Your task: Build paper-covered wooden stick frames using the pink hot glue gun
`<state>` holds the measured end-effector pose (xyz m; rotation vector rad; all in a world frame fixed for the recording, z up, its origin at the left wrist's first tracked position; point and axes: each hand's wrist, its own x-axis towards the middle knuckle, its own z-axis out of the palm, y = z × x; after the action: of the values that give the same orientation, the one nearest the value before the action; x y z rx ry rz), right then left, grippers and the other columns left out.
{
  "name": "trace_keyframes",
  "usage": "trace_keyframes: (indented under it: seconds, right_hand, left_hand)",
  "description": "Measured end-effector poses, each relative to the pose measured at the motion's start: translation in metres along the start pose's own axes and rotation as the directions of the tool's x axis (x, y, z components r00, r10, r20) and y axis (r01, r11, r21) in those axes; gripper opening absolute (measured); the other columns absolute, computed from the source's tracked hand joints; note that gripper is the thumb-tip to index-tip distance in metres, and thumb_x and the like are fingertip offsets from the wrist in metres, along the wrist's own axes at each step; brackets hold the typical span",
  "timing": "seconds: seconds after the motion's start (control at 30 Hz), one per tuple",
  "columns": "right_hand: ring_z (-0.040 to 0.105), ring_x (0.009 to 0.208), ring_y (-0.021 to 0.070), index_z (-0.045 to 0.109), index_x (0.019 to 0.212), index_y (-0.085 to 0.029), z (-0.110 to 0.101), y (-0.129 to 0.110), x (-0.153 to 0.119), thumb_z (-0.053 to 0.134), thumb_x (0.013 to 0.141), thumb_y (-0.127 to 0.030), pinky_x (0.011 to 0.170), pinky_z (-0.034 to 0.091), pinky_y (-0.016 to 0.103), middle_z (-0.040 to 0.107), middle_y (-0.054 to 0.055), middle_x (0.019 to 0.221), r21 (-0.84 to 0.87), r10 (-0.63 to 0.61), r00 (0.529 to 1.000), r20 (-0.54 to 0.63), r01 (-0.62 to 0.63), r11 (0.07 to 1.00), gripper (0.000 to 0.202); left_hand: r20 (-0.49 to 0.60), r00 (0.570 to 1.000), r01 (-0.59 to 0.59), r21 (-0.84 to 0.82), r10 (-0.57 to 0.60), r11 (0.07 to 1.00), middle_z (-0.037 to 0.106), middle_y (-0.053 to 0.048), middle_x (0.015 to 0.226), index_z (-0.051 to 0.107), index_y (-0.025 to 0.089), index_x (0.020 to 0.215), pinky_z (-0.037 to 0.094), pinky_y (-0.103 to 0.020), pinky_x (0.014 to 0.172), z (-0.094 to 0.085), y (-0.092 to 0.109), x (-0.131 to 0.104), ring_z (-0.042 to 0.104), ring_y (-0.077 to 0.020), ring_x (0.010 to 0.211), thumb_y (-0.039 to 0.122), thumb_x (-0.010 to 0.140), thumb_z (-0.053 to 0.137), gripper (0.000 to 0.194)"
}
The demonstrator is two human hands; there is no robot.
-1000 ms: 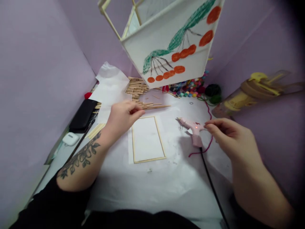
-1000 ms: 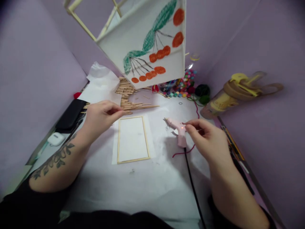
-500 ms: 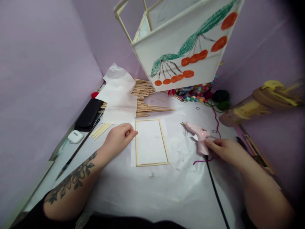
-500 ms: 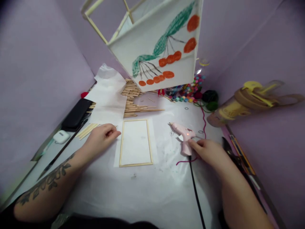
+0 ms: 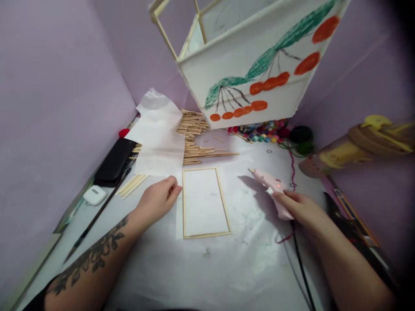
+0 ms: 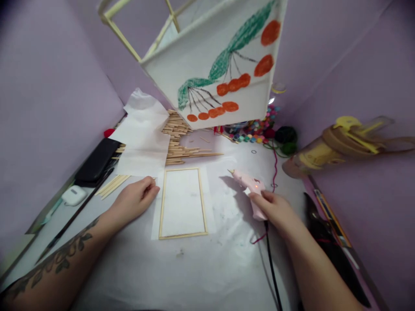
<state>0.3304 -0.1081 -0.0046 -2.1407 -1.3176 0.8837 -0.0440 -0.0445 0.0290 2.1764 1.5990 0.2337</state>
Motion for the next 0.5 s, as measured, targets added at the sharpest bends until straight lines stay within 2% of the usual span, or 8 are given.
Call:
trace_keyframes:
  seconds: [0.03, 0.1, 0.2, 0.3, 0.4, 0.5]
  right_hand:
    - [0.045, 0.045, 0.0149, 0.057, 0.063, -0.019, -0.002, -0.001, -0.002, 0.054, 0.074, -0.060, 0.042, 0.031, 0.027, 0.052, 0.001, 0.050, 0.157, 0.033, 0.998, 0.044, -0.039, 0.987, 0.043]
    - [0.043, 0.043, 0.0143, 0.055, 0.062, -0.020, -0.006, -0.003, -0.005, 0.055, 0.073, -0.061, 0.041, 0.031, 0.028, 0.051, 0.001, 0.050, 0.415, 0.045, 0.985, 0.165, -0.110, 0.903, 0.043]
    - [0.045, 0.044, 0.0158, 0.052, 0.065, -0.022, -0.014, -0.005, -0.009, 0.054, 0.072, -0.064, 0.040, 0.033, 0.029, 0.051, 0.001, 0.051, 0.639, -0.048, 0.975, 0.215, -0.104, 0.762, 0.042]
    - [0.047, 0.045, 0.0166, 0.054, 0.080, -0.025, -0.023, -0.006, -0.012, 0.054, 0.075, -0.061, 0.039, 0.033, 0.028, 0.052, 0.000, 0.056, 0.760, -0.088, 0.987, 0.137, -0.047, 0.649, 0.036]
    - [0.041, 0.043, 0.0150, 0.054, 0.089, -0.026, -0.031, -0.006, -0.014, 0.054, 0.079, -0.056, 0.039, 0.029, 0.027, 0.047, -0.003, 0.054, 0.796, -0.146, 0.989, 0.017, 0.075, 0.601, 0.032]
    - [0.038, 0.044, 0.0141, 0.055, 0.089, -0.026, -0.034, -0.010, -0.015, 0.057, 0.079, -0.053, 0.042, 0.029, 0.028, 0.042, -0.005, 0.051, 0.800, -0.214, 0.973, -0.089, 0.198, 0.566, 0.029]
  left_hand:
    - [0.016, 1.000, -0.006, 0.017, 0.006, 1.000, 0.051, 0.003, 0.066, 0.041, 0.022, 0.073, 0.029, -0.027, 0.058, 0.000, 0.001, 0.000, 0.048, -0.0162, 0.060, 0.037, 0.091, 0.039, 0.023]
    - [0.047, 0.999, -0.017, 0.044, 0.015, 0.999, 0.053, 0.002, 0.068, 0.042, 0.022, 0.073, 0.029, -0.027, 0.058, 0.000, 0.001, 0.000, 0.049, -0.0165, 0.062, 0.037, 0.091, 0.040, 0.024]
    - [0.074, 0.997, -0.027, 0.060, 0.022, 0.998, 0.054, 0.002, 0.070, 0.044, 0.021, 0.073, 0.030, -0.027, 0.059, 0.001, 0.001, 0.001, 0.050, -0.0167, 0.063, 0.038, 0.090, 0.040, 0.024]
    - [0.076, 0.997, -0.034, 0.062, 0.029, 0.997, 0.055, 0.001, 0.070, 0.046, 0.021, 0.073, 0.030, -0.027, 0.059, 0.003, -0.002, 0.003, 0.050, -0.0168, 0.063, 0.040, 0.090, 0.041, 0.026]
    - [0.062, 0.997, -0.039, 0.060, 0.035, 0.997, 0.055, 0.001, 0.069, 0.047, 0.021, 0.073, 0.032, -0.028, 0.059, 0.004, -0.005, 0.005, 0.051, -0.0169, 0.063, 0.042, 0.090, 0.041, 0.028]
    - [0.037, 0.998, -0.060, 0.021, 0.059, 0.998, 0.057, 0.001, 0.071, 0.051, 0.021, 0.078, 0.035, -0.028, 0.060, 0.001, -0.001, 0.002, 0.052, -0.0167, 0.064, 0.041, 0.091, 0.042, 0.026]
